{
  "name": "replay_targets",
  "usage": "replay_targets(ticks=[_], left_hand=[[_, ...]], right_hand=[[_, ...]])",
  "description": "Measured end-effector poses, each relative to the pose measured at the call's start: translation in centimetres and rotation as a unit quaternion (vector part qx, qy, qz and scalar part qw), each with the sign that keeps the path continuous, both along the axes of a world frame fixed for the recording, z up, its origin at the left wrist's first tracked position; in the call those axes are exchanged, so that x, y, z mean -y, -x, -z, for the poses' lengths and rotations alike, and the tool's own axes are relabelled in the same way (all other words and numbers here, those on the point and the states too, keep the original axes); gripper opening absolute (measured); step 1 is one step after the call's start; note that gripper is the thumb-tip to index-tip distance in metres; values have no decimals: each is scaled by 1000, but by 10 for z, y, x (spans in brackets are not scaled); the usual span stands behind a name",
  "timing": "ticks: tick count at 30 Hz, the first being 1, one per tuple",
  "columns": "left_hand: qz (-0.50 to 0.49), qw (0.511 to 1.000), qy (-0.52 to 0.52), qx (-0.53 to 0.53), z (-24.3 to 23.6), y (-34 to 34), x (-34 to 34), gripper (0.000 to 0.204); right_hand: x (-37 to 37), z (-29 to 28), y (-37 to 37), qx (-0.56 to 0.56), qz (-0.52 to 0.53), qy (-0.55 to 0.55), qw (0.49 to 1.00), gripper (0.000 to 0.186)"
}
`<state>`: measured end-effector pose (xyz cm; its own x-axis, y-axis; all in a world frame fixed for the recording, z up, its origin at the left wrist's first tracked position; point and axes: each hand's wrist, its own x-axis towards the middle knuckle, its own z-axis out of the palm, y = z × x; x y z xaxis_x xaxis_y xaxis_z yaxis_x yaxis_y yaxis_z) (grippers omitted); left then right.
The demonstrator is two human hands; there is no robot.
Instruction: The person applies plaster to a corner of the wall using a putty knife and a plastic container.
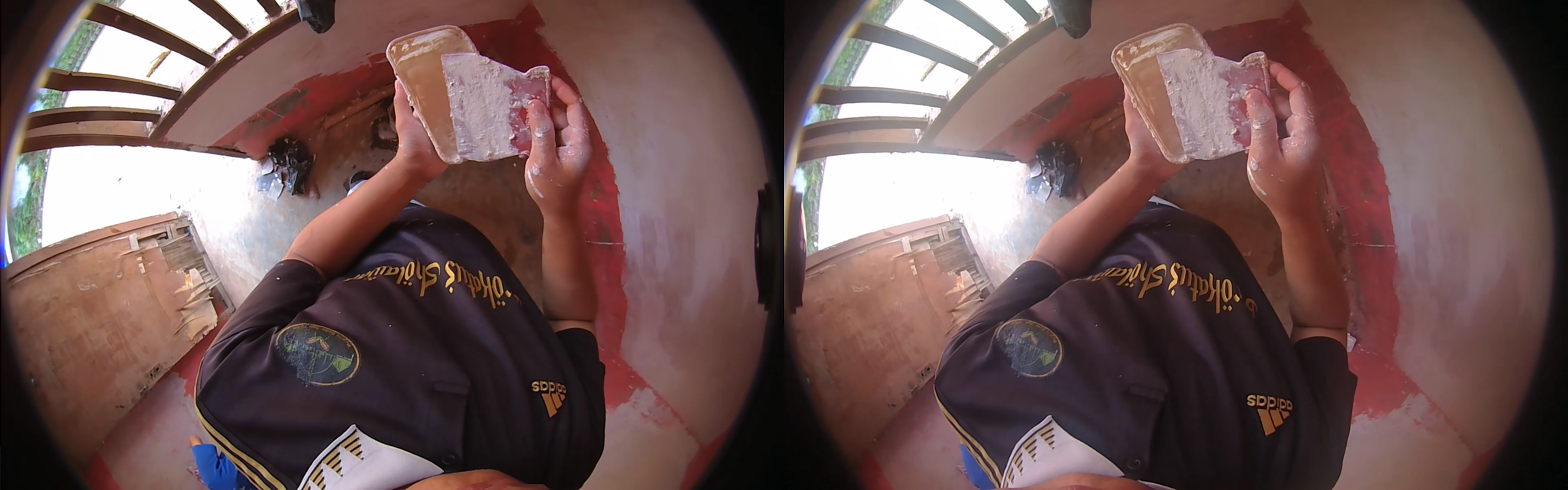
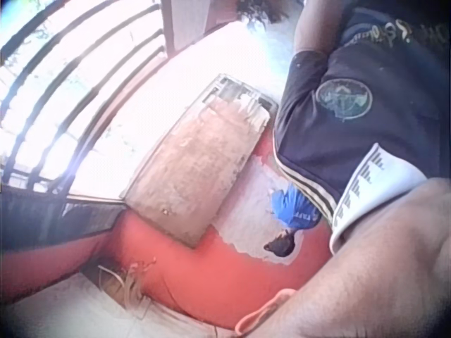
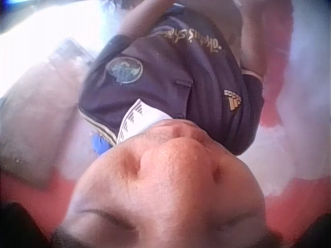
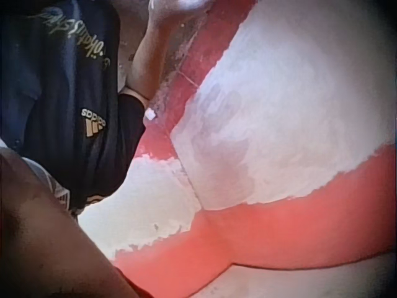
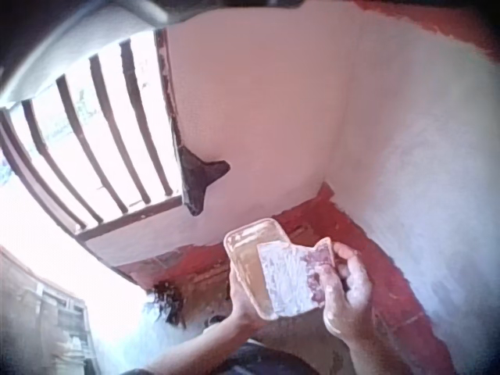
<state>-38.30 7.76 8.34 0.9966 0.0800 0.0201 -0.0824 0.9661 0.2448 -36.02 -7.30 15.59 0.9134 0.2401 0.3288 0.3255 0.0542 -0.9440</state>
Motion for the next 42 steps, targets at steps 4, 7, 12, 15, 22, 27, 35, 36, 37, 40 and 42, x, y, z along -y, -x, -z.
replay_targets(ticks=[4, 7, 12, 15, 22, 27, 35, 36, 37, 40, 42], left_hand=[[16, 1000, -3, 1, 6, 0, -4, 78], [34, 999, 10, 4, 5, -1, -8, 82], [36, 999, -7, -12, 17, -4, -18, 83], [55, 998, -6, -18, 17, -5, -28, 87], [83, 996, 13, -11, 10, -16, -50, 89], [125, 992, 10, -9, 7, -26, -77, 91], [150, 982, -109, -47, 23, -45, -109, 91], [155, 981, -109, -46, 25, -47, -112, 91], [158, 980, -116, -40, 26, -49, -116, 90], [171, 976, -129, -30, 24, -54, -126, 87], [180, 974, -133, -27, 21, -59, -132, 85]], right_hand=[[-7, 19, -10, 41, 13, 46, 998, 31], [-11, 23, -21, 51, 26, 48, 997, 30], [-22, 12, -18, 24, -22, 99, 995, 29], [-32, 23, -26, 112, 16, 156, 981, 30], [-52, -5, -32, -1, 29, 54, 998, 30], [-74, 9, -35, 52, 53, 172, 982, 30], [-111, 32, -37, -22, 69, 95, 993, 28], [-116, 31, -36, -22, 75, 95, 992, 28], [-123, 28, -34, -48, 81, 85, 992, 28], [-134, 32, -34, -71, 95, 61, 991, 28], [-141, 34, -36, -68, 102, 48, 991, 29]])
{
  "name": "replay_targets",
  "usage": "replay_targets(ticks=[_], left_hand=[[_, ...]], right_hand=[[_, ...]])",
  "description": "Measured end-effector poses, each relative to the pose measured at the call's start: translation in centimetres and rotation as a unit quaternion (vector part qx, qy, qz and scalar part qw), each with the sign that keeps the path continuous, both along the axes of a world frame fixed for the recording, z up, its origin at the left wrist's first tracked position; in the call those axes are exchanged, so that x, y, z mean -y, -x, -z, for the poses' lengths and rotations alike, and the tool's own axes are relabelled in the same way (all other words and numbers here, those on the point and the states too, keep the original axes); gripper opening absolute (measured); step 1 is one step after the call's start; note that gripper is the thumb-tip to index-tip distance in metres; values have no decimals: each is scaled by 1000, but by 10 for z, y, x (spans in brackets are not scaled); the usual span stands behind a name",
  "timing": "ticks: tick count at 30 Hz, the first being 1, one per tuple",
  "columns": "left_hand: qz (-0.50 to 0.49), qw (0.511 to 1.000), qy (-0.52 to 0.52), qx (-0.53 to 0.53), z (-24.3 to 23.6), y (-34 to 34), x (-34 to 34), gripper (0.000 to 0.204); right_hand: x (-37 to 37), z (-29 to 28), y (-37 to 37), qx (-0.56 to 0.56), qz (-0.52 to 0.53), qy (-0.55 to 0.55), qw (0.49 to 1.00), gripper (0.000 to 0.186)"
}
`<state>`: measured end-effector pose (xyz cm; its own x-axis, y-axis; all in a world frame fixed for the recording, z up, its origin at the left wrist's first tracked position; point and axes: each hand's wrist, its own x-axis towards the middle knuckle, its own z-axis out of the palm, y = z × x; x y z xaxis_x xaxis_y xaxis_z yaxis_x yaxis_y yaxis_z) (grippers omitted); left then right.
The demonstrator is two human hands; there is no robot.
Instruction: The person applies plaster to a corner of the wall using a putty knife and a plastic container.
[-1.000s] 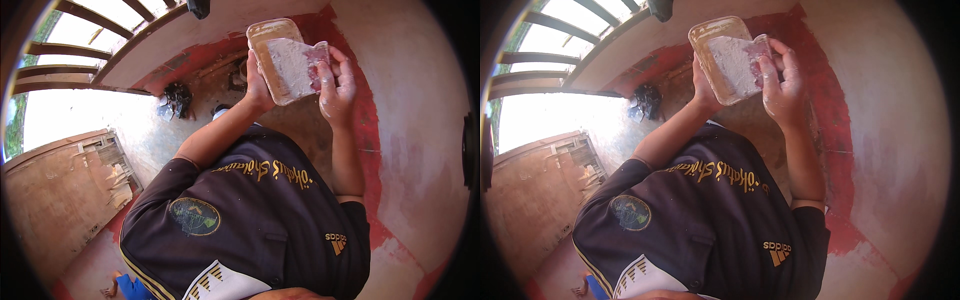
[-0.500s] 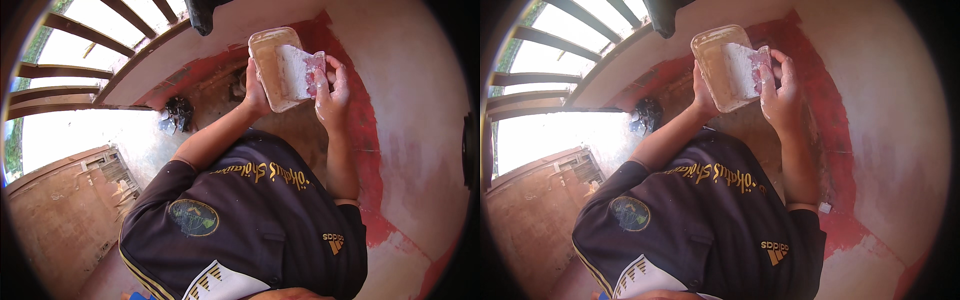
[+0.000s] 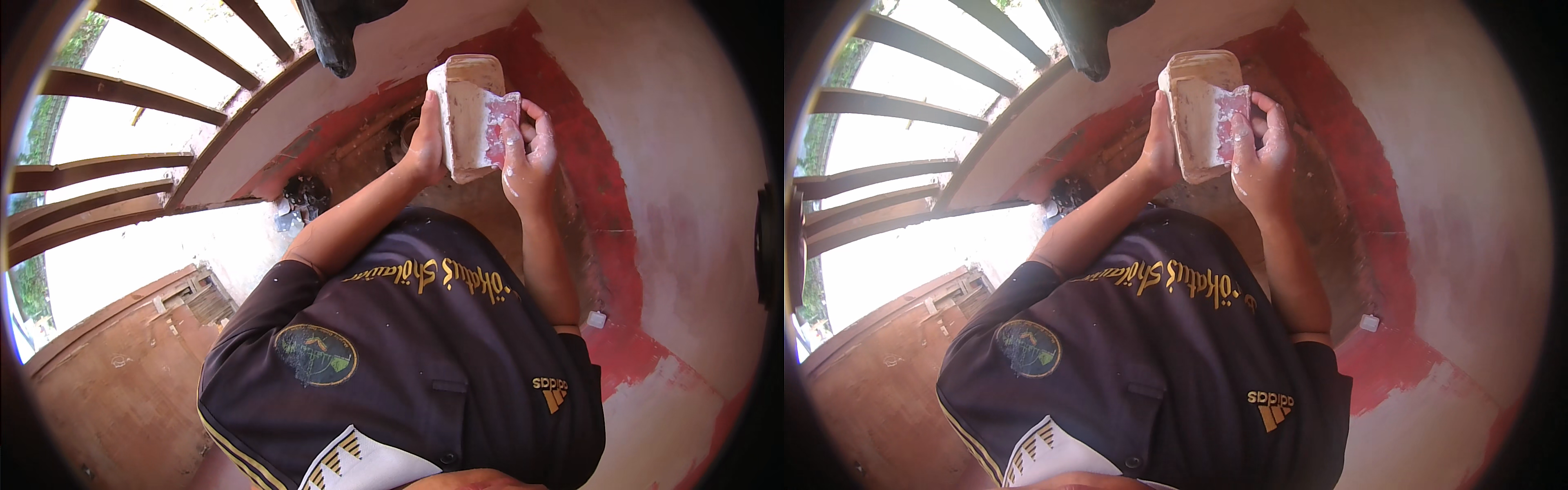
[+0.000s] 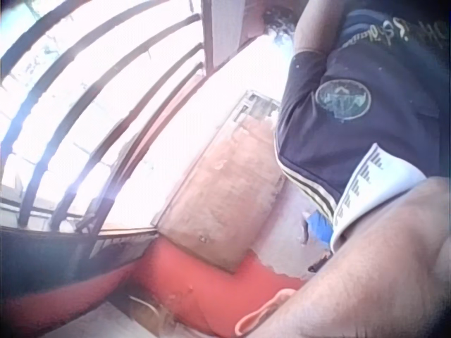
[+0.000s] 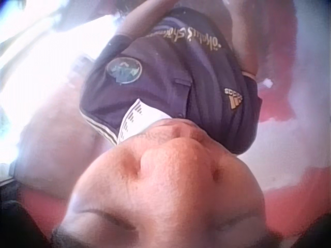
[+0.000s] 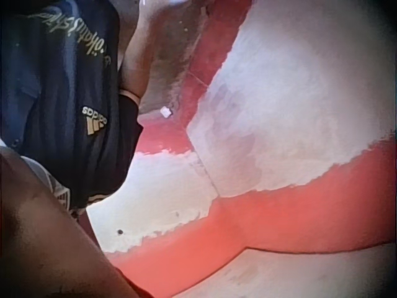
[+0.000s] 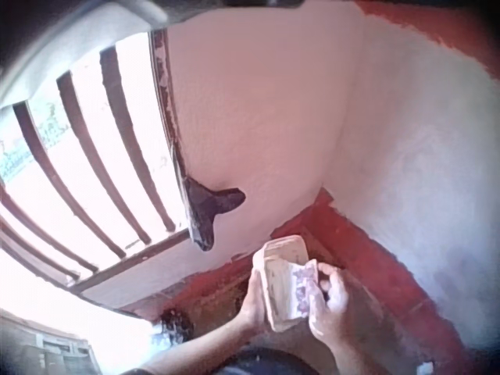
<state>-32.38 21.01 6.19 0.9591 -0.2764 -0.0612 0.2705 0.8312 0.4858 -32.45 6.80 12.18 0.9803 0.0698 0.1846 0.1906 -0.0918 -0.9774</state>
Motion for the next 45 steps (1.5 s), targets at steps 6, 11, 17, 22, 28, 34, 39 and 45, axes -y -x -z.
replay_targets(ticks=[6, 11, 17, 22, 28, 34, 39, 45], left_hand=[[6, 999, -25, -23, 2, -14, -22, 73], [0, 997, -47, -60, 6, -18, -34, 73], [-12, 996, -44, -78, 25, -22, -46, 67], [-5, 994, -57, -90, 38, -23, -56, 65], [10, 993, -110, -31, 38, -23, -73, 75], [47, 997, -38, -38, 48, -29, -87, 82], [69, 995, -34, -57, 52, -28, -83, 81], [81, 991, 1, -107, 53, -27, -85, 77]], right_hand=[[-22, 6, -12, -26, 10, -99, 995, 30], [-27, 5, -18, -71, 2, -96, 993, 33], [-37, 21, -21, -136, 40, -170, 975, 34], [-33, 49, -27, -194, 73, -210, 955, 32], [-35, 51, -33, -209, 100, -286, 930, 25], [-34, 48, -33, -197, 130, -342, 910, 22], [-12, 61, -25, -254, 6, -424, 869, 22], [1, 75, -15, -271, -11, -488, 829, 30]])
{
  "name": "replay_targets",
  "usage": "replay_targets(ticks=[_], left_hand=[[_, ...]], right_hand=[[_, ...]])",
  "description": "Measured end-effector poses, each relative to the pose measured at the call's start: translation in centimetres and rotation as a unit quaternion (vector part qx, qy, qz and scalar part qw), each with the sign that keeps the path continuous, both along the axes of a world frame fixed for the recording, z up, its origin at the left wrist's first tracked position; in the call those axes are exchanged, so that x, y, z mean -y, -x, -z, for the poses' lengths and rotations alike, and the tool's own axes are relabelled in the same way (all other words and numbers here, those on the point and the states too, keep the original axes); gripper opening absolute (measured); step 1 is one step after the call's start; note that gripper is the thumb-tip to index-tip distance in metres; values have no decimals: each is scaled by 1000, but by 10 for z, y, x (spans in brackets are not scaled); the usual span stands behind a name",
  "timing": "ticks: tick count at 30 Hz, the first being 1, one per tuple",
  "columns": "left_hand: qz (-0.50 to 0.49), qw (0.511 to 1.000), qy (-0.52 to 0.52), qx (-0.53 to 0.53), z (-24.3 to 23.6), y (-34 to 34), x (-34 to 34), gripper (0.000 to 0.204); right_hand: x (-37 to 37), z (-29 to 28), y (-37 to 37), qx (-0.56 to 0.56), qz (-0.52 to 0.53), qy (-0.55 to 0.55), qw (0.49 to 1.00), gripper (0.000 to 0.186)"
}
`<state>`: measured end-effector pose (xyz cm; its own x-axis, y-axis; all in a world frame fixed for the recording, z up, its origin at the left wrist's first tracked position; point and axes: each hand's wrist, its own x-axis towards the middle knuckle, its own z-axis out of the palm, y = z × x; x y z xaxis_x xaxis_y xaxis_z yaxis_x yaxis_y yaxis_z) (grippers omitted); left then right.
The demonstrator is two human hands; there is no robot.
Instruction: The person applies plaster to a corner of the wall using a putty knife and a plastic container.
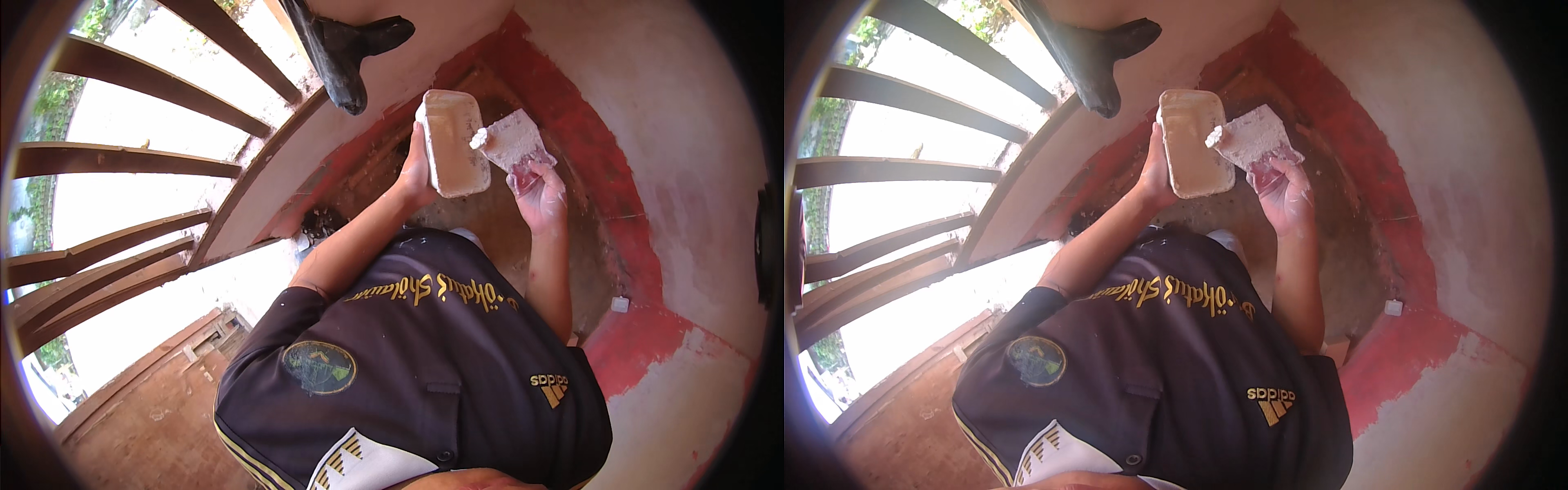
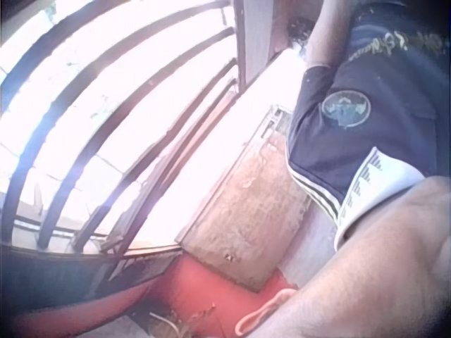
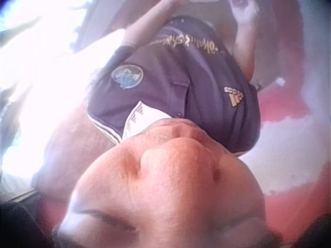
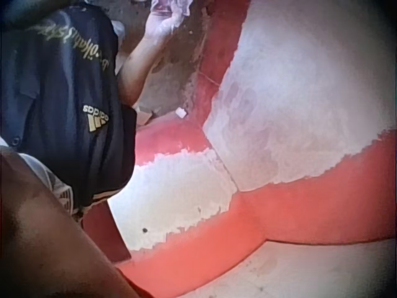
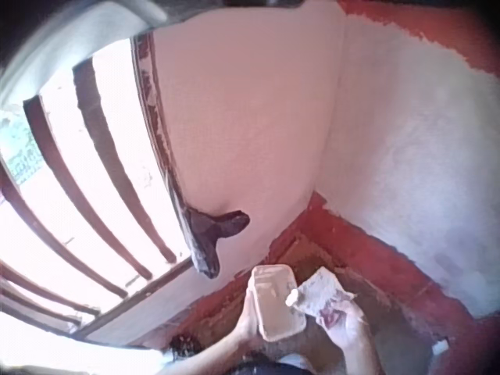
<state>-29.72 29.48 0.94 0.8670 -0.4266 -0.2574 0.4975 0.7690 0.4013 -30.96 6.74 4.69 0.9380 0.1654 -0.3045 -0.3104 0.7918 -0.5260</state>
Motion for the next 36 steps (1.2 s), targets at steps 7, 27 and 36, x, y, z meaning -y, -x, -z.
replay_targets(ticks=[7, 27, 36], left_hand=[[56, 998, 22, -25, 36, 5, -11, 82], [-106, 970, -26, -217, 100, 10, -58, 64], [-38, 971, 52, -231, 170, 4, -79, 59]], right_hand=[[19, 30, -10, -1, -29, 25, 999, 29], [-4, 271, -205, -64, -53, -17, 996, 17], [-48, 440, -274, -45, 76, -35, 996, 27]])
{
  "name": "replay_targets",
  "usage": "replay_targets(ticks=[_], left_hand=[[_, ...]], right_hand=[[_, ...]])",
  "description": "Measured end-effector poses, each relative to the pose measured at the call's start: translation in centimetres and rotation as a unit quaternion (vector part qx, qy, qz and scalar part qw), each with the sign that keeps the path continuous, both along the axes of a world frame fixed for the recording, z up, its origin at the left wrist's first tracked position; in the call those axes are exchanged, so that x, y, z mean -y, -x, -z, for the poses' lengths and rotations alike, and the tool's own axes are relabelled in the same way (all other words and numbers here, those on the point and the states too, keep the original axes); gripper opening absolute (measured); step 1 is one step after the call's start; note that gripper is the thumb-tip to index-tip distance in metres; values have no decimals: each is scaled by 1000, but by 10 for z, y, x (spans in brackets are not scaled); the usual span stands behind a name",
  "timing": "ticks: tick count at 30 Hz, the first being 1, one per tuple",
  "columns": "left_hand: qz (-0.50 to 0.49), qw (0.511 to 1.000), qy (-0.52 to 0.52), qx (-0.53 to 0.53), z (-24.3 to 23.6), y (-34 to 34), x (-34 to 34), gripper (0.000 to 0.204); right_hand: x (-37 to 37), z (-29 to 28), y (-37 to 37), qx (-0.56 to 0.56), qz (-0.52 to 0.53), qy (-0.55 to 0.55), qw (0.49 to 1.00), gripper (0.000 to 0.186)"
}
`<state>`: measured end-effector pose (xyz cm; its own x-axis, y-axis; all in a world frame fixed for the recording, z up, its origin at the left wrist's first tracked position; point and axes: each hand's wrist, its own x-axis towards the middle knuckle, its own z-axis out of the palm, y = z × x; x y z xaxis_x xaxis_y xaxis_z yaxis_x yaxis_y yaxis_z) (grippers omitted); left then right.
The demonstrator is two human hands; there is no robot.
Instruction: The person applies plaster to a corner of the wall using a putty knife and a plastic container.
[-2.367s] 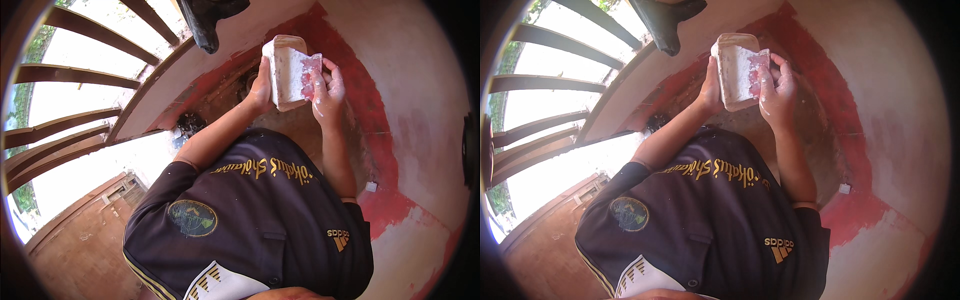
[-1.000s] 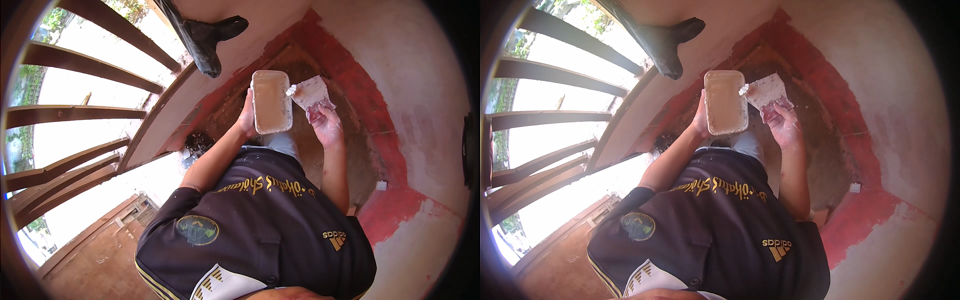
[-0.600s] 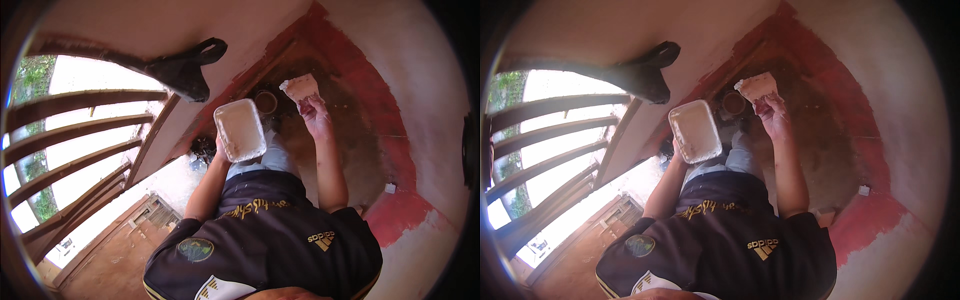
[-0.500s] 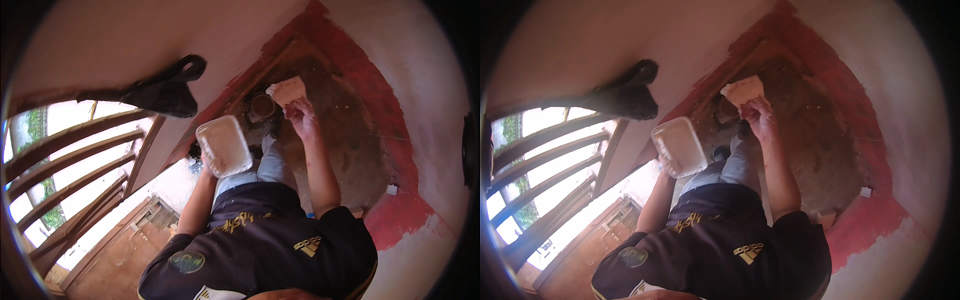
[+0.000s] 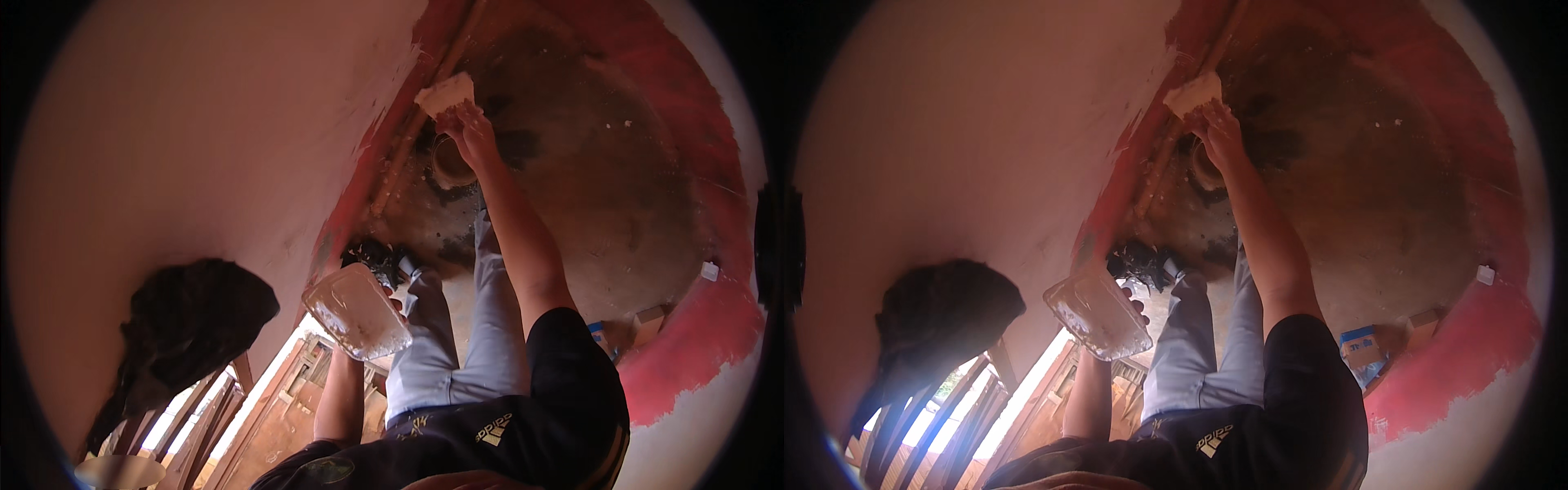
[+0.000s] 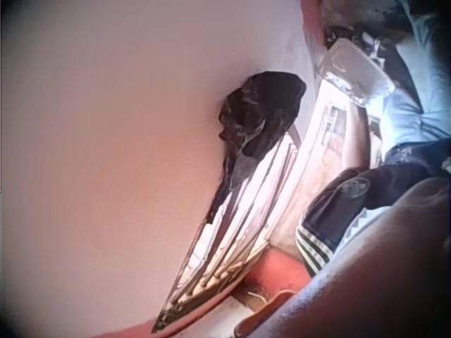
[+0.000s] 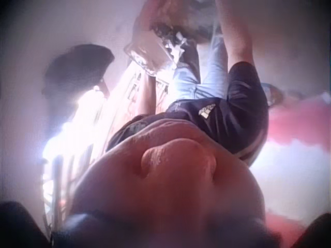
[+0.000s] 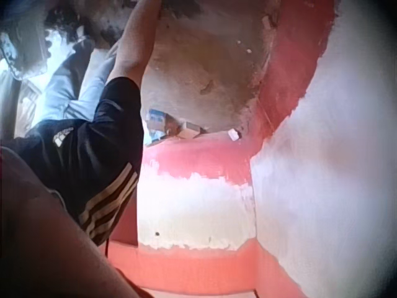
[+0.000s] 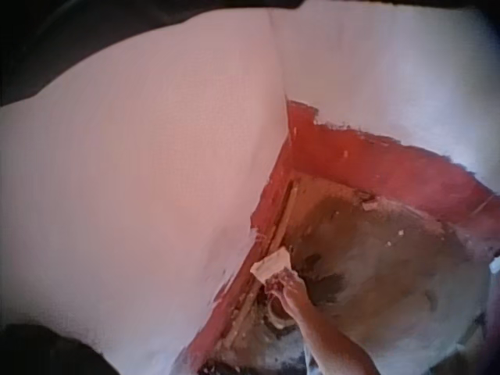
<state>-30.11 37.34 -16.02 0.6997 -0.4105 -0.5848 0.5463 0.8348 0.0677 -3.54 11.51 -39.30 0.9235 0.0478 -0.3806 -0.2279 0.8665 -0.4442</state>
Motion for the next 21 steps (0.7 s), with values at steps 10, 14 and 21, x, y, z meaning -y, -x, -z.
replay_targets(ticks=[10, 14, 21], left_hand=[[-81, 990, -61, -93, 46, 56, -27, 79], [-38, 996, -72, -45, 50, 64, -31, 83], [-69, 993, -52, -79, 37, 60, -30, 83]], right_hand=[[-140, 86, -68, 0, 43, 609, 792, 41], [-222, 71, 42, 98, 37, 571, 814, 55], [-181, 41, 71, -66, -72, 497, 862, 38]])
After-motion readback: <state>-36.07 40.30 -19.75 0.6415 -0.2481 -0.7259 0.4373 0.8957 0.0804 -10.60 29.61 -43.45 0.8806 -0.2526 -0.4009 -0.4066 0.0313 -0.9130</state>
